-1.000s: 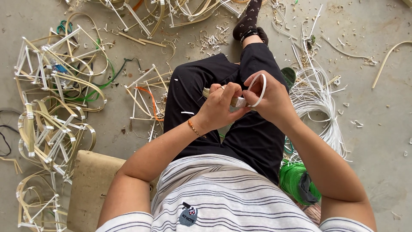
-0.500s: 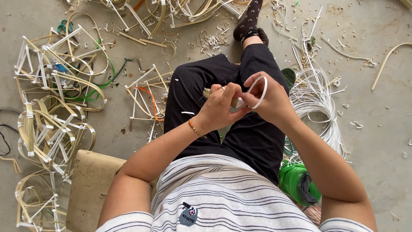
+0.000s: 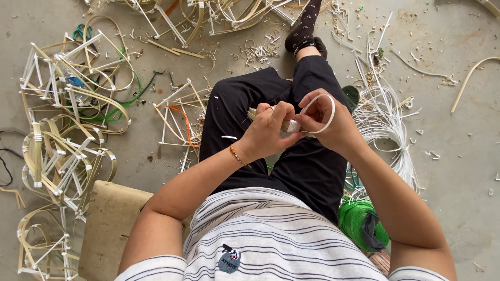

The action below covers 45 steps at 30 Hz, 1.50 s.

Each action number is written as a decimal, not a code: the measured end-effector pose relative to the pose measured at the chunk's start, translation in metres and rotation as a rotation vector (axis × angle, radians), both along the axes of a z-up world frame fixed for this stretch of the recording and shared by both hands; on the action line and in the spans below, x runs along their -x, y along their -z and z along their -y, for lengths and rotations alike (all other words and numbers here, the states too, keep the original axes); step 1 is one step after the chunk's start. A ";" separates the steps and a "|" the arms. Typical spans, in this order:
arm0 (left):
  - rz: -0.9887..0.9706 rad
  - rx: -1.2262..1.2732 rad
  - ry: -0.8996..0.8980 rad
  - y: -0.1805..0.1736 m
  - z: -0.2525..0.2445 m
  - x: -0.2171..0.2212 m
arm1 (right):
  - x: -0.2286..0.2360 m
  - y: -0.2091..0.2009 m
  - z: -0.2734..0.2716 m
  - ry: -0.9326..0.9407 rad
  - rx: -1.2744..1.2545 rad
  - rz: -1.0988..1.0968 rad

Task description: Assembling and binding small wooden or bamboo frames using white plastic strips and tape.

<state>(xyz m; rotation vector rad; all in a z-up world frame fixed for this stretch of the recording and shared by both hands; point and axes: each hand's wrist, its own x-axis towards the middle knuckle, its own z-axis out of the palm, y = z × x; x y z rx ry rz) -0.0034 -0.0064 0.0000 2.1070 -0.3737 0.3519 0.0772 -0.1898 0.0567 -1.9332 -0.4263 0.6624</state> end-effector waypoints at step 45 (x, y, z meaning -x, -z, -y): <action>-0.094 0.003 -0.021 0.019 0.001 -0.011 | -0.040 0.058 0.011 -0.119 -0.057 -0.227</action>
